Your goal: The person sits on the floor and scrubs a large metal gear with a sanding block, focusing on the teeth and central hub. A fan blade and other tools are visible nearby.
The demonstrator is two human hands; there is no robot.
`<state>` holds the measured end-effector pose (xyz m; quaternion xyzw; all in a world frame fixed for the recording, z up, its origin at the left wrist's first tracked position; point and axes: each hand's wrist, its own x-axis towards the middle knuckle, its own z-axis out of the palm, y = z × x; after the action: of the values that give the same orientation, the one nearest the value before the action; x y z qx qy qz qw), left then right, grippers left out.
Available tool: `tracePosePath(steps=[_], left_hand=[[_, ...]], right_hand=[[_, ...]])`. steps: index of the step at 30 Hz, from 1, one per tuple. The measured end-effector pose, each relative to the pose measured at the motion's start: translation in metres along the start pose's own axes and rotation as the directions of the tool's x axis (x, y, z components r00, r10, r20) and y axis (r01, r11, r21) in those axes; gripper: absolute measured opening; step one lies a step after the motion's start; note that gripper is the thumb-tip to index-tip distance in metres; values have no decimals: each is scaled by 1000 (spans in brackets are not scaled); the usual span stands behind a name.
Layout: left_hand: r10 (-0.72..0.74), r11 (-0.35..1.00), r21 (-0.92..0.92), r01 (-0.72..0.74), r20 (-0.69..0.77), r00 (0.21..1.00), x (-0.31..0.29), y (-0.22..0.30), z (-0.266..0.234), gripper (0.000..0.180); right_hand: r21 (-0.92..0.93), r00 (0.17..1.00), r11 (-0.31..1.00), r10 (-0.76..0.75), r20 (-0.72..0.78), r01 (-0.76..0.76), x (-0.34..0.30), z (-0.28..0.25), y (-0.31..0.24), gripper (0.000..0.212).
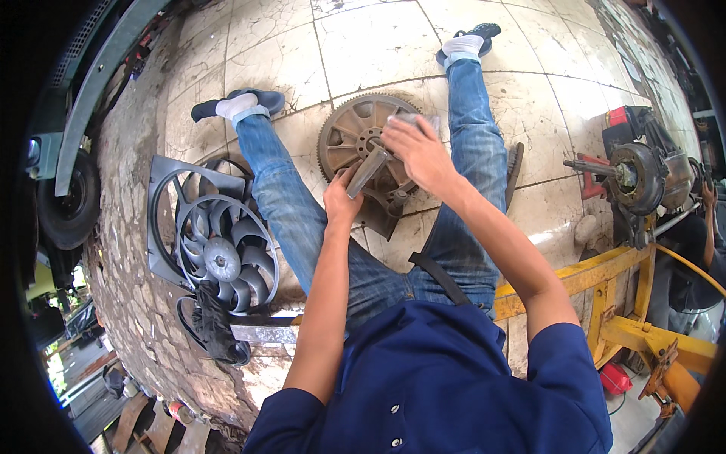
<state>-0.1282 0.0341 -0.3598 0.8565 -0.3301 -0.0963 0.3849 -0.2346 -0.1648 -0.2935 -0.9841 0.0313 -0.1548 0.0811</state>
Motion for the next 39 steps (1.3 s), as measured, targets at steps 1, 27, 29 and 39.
tracePosePath(steps=[1, 27, 29, 39], left_hand=[[4, 1000, 5, -4, 5, 1000, 3, 2, 0, 61], [-50, 992, -119, 52, 20, 999, 0, -8, 7, 60], [-61, 991, -118, 64, 29, 998, 2, -7, 5, 61], [-62, 987, -151, 62, 7, 998, 4, -21, 10, 63]], right_hand=[[-19, 995, 997, 74, -63, -75, 3, 1, 4, 46], [62, 997, 997, 37, 71, -41, 12, 0, 7, 65], [50, 998, 997, 52, 31, -53, 12, -3, 0, 69], [462, 946, 854, 313, -87, -240, 4, -12, 1, 75]])
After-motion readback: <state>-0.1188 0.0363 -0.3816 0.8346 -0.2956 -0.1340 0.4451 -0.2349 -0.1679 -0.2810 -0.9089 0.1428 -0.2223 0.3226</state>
